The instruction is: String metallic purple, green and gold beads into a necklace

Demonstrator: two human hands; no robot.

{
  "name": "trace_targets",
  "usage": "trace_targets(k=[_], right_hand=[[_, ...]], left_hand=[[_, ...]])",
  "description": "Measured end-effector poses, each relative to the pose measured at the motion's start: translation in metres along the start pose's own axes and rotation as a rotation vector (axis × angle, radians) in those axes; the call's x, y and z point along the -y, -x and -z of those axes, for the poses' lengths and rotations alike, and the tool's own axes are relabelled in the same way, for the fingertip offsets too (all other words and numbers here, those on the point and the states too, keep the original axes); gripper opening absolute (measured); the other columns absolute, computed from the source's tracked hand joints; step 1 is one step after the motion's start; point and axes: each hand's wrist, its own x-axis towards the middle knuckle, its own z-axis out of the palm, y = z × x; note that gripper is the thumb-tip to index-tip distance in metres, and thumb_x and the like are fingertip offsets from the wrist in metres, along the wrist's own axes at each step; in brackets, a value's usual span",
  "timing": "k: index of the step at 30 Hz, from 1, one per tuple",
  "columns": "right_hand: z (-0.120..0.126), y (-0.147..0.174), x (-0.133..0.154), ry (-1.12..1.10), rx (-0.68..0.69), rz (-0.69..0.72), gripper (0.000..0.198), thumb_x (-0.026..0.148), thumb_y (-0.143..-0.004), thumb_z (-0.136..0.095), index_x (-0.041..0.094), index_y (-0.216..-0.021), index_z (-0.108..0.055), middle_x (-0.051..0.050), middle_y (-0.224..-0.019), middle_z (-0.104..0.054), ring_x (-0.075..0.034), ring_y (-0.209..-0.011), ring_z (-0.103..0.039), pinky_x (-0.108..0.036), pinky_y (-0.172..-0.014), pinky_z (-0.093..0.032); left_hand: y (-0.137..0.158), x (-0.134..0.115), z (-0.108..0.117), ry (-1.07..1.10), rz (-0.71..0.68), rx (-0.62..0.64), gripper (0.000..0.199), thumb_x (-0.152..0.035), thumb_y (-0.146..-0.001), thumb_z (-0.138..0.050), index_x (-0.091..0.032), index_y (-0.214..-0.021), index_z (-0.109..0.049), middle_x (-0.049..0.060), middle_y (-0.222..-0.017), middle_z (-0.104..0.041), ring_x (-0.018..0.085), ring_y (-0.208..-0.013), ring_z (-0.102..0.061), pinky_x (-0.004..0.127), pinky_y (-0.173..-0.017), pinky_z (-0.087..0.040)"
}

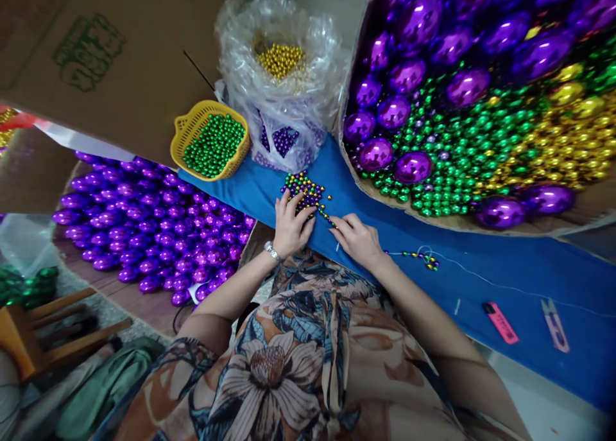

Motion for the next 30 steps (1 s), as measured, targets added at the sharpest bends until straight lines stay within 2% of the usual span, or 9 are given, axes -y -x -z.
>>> trace_targets(k=[11, 18, 24, 30], right_hand=[[-0.0031, -0.001, -0.0034, 0.015, -0.047, 0.028, 0.042, 0.046, -0.101, -0.035, 0.027, -0.127, -0.063, -0.004, -0.103, -0.066, -0.011, -0.074, -0.061, -0.024, -0.057, -0.037], [-0.0037, -0.0022, -0.0014, 0.018, -0.01, 0.05, 0.043, 0.046, -0.101, -0.034, 0.026, -0.126, -0.064, -0.006, -0.102, -0.066, -0.012, -0.076, -0.062, -0.024, -0.057, -0.037], [-0.0044, -0.0062, 0.0045, 0.021, -0.022, 0.037, 0.046, 0.05, -0.1, -0.037, 0.026, -0.13, -0.061, -0.006, -0.106, -0.065, -0.012, -0.075, -0.062, -0.024, -0.058, -0.038], [0.002, 0.0007, -0.0044, -0.007, -0.073, 0.0, 0.045, 0.05, -0.1, -0.037, 0.025, -0.126, -0.064, -0.007, -0.103, -0.065, -0.011, -0.076, -0.06, -0.022, -0.061, -0.04]], left_hand=[[0.0001, 0.0017, 0.0003, 0.015, -0.018, -0.001, 0.027, -0.034, -0.092, -0.053, -0.023, -0.113, -0.067, 0.011, -0.139, -0.051, 0.034, -0.143, -0.027, 0.059, -0.114, -0.026], [-0.0006, 0.0003, 0.0012, 0.05, 0.024, 0.042, 0.027, -0.036, -0.092, -0.052, -0.025, -0.112, -0.067, 0.009, -0.141, -0.049, 0.033, -0.144, -0.025, 0.061, -0.114, -0.025], [0.0006, -0.0048, 0.0034, 0.076, -0.036, 0.063, 0.024, -0.036, -0.091, -0.053, -0.026, -0.106, -0.07, 0.009, -0.141, -0.049, 0.033, -0.145, -0.023, 0.061, -0.114, -0.024], [-0.002, -0.0049, 0.0044, 0.063, -0.016, 0.01, 0.025, -0.035, -0.092, -0.053, -0.023, -0.108, -0.068, 0.01, -0.139, -0.051, 0.032, -0.144, -0.026, 0.059, -0.115, -0.024]])
